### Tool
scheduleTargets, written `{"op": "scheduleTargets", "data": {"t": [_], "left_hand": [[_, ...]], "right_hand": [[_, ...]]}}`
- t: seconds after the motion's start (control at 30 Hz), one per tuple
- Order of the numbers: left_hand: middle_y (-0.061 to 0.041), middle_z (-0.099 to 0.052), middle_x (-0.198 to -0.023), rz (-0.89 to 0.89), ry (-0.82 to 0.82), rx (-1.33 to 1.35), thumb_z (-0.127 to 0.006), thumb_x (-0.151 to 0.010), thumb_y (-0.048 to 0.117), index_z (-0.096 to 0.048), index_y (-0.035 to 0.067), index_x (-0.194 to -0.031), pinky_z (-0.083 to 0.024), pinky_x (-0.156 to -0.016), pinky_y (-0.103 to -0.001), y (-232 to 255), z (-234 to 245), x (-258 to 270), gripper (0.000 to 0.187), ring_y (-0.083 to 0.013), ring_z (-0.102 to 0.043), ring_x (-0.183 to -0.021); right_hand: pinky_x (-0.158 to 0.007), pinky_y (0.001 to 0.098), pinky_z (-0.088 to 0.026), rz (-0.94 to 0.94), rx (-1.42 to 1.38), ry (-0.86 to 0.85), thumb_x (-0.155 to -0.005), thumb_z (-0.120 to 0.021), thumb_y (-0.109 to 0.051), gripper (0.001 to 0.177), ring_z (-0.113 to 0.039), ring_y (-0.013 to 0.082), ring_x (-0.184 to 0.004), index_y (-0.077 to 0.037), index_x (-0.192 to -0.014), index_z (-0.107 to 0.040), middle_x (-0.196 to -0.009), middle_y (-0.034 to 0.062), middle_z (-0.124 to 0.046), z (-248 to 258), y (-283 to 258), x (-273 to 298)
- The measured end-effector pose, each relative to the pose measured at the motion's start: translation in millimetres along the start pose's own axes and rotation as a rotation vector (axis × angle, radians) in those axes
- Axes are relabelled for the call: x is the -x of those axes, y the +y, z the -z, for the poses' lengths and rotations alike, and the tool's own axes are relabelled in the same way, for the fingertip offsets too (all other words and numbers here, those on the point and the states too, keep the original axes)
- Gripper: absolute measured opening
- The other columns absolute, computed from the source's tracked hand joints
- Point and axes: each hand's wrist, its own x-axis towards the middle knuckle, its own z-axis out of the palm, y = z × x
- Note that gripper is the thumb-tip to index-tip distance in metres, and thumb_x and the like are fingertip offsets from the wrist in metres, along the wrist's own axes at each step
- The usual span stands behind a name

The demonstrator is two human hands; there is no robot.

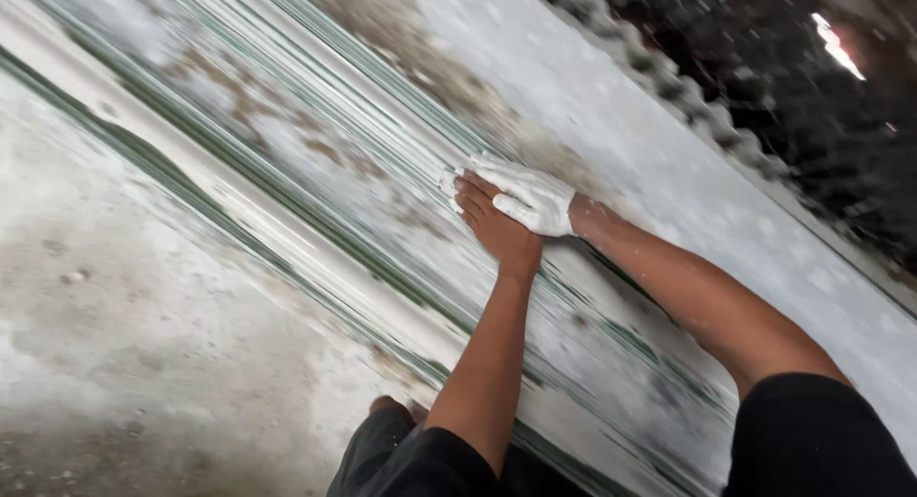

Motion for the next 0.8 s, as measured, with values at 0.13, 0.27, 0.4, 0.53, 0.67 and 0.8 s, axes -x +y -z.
{"op": "scheduleTargets", "data": {"t": [0.13,0.27,0.4,0.53,0.67,0.8], "left_hand": [[-0.037,-0.023,-0.163,-0.033,0.090,0.054,-0.055,-0.096,0.046,-0.014,-0.013,-0.159,-0.019,-0.126,-0.055,35,-59,113,0.096,-0.0516,-0.026,-0.151],[-0.036,-0.018,-0.165,-0.059,0.060,0.028,-0.056,-0.094,0.044,-0.010,-0.013,-0.160,-0.016,-0.125,-0.054,63,-106,228,0.098,-0.0521,-0.023,-0.152],[-0.034,-0.013,-0.166,-0.041,-0.018,0.078,-0.059,-0.093,0.044,-0.008,-0.012,-0.159,-0.014,-0.124,-0.055,107,-149,350,0.100,-0.0528,-0.020,-0.152],[-0.034,-0.014,-0.167,-0.025,-0.102,0.077,-0.059,-0.093,0.043,-0.009,-0.011,-0.160,-0.017,-0.124,-0.054,149,-183,473,0.100,-0.0524,-0.021,-0.152],[-0.037,-0.013,-0.165,-0.070,-0.061,-0.023,-0.060,-0.094,0.042,-0.007,-0.015,-0.159,-0.019,-0.123,-0.055,183,-245,596,0.101,-0.0527,-0.021,-0.151],[-0.036,-0.013,-0.167,-0.062,0.010,-0.014,-0.059,-0.093,0.043,-0.007,-0.013,-0.160,-0.020,-0.124,-0.056,222,-310,728,0.101,-0.0534,-0.021,-0.152]], "right_hand": [[-0.126,0.0431,-0.023,0.065,0.014,0.035,-0.107,-0.038,-0.037,0.065,-0.025,0.0327,-0.157,-0.003,-0.161,-0.027,-0.170,0.0188,-0.027,-17,20,131],[-0.126,0.0440,-0.023,0.124,0.025,0.080,-0.108,-0.038,-0.037,0.063,-0.026,0.0342,-0.158,-0.002,-0.160,-0.032,-0.168,0.0197,-0.030,-47,48,251],[-0.127,0.0445,-0.023,0.102,-0.011,0.104,-0.109,-0.037,-0.039,0.063,-0.027,0.0357,-0.158,0.000,-0.158,-0.036,-0.168,0.0207,-0.031,-63,64,391],[-0.127,0.0436,-0.025,0.079,-0.002,0.117,-0.109,-0.037,-0.040,0.064,-0.028,0.0344,-0.158,-0.001,-0.158,-0.036,-0.168,0.0188,-0.032,-90,90,528],[-0.125,0.0417,-0.025,0.037,-0.019,0.111,-0.106,-0.038,-0.038,0.065,-0.029,0.0330,-0.156,-0.001,-0.159,-0.035,-0.168,0.0174,-0.032,-100,93,660],[-0.125,0.0414,-0.024,0.035,-0.048,0.101,-0.106,-0.041,-0.035,0.063,-0.028,0.0327,-0.156,0.001,-0.158,-0.035,-0.167,0.0181,-0.032,-122,126,801]]}}
